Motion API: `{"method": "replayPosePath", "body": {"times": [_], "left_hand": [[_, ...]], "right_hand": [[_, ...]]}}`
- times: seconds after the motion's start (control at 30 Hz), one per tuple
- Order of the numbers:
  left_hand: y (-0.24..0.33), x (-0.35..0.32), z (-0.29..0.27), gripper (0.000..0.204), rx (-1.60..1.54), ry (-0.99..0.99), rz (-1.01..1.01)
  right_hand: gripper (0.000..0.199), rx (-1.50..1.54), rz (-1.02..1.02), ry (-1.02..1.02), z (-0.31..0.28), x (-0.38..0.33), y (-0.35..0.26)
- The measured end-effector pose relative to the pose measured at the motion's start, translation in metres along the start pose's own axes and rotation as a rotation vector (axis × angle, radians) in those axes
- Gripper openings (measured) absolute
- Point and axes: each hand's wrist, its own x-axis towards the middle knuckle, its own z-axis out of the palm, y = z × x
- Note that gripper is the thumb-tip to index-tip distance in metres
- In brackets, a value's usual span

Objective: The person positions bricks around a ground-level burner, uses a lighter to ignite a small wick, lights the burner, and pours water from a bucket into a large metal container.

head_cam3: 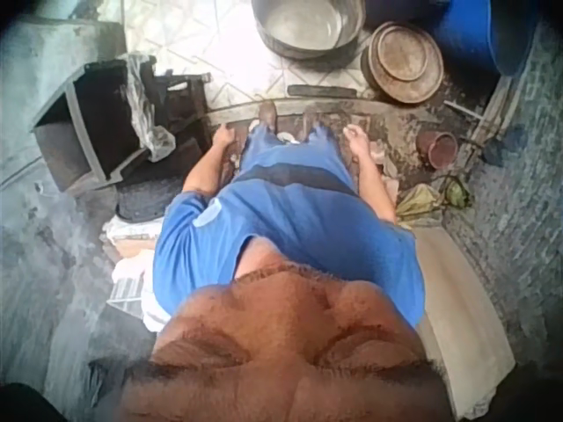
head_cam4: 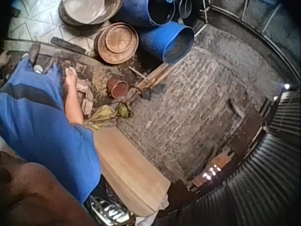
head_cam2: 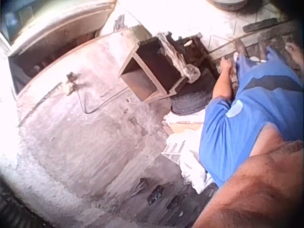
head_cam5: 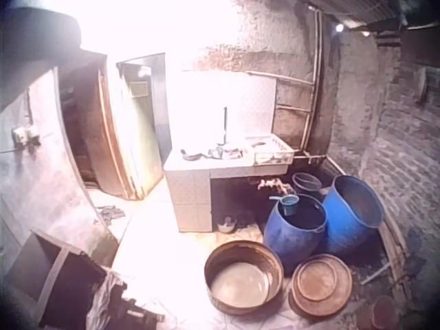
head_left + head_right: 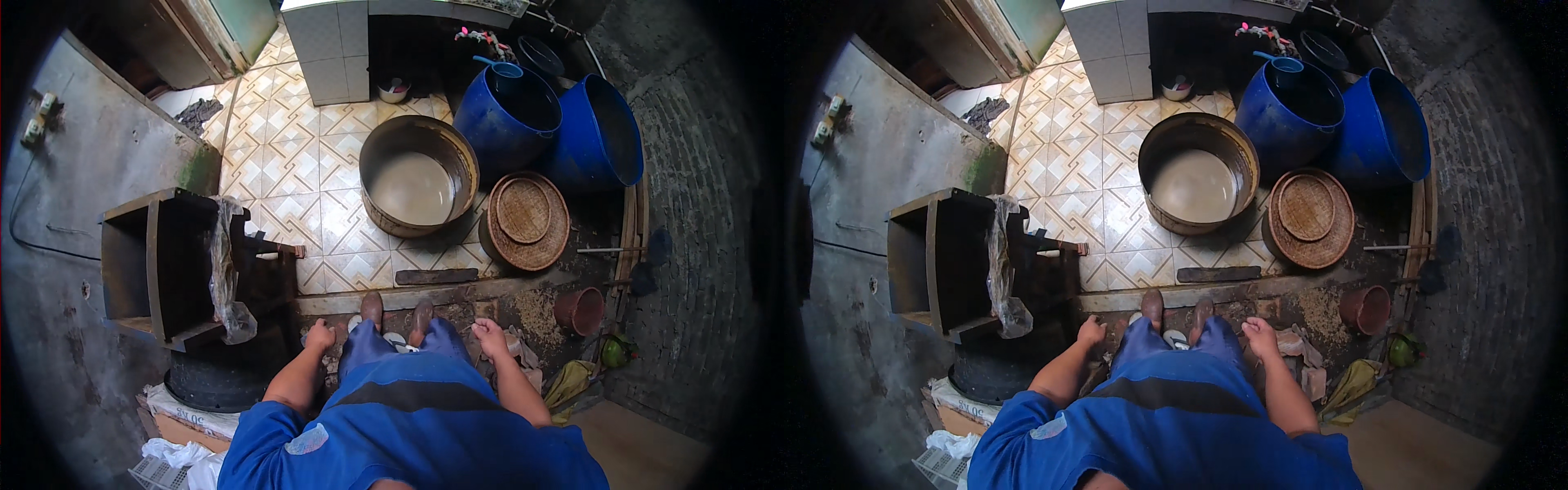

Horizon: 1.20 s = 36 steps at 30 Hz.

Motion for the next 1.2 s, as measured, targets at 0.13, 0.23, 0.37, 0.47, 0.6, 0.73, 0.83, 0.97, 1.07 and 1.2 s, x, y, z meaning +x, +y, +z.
{"method": "replayPosePath", "body": {"times": [0.13, 0.23, 0.37, 0.47, 0.6, 0.73, 0.83, 0.97, 1.07, 1.2], "left_hand": [[-0.002, 0.007, -0.003, 0.046, -0.098, -0.077, -0.06], [-0.004, 0.022, 0.003, 0.047, -0.269, -0.042, 0.001], [0.019, 0.014, -0.009, 0.047, -0.276, -0.029, 0.037], [0.018, 0.016, -0.011, 0.048, -0.245, -0.045, 0.025], [0.072, 0.015, -0.034, 0.048, -0.329, -0.063, 0.143], [0.082, 0.045, -0.048, 0.049, -0.464, -0.043, 0.232], [0.078, 0.072, -0.066, 0.049, -0.534, -0.088, 0.176], [0.047, 0.138, -0.097, 0.045, -0.67, -0.122, 0.087], [0.004, 0.226, -0.113, 0.046, -0.655, 0.059, 0.069], [0.008, 0.26, -0.147, 0.045, -0.675, 0.091, -0.039]], "right_hand": [[0.026, 0.009, 0.316, -0.02, -0.023, 0.026, 0.029], [0.023, 0.071, 0.461, 0.016, -0.045, 0.055, 0.066], [0.027, 0.089, 0.471, 0.044, -0.065, 0.102, 0.08], [0.028, 0.166, 0.455, 0.035, -0.061, 0.12, 0.069], [0.026, 0.194, 0.398, -0.002, -0.059, 0.14, 0.054], [0.028, 0.101, 0.426, 0.005, -0.045, 0.16, 0.032], [0.027, 0.071, 0.412, 0.038, -0.038, 0.18, 0.012], [0.027, -0.001, 0.397, 0.059, -0.008, 0.221, -0.03], [0.027, -0.019, 0.454, 0.092, 0.042, 0.253, -0.073], [0.017, -0.041, 0.4, 0.012, 0.127, 0.286, -0.133]]}}
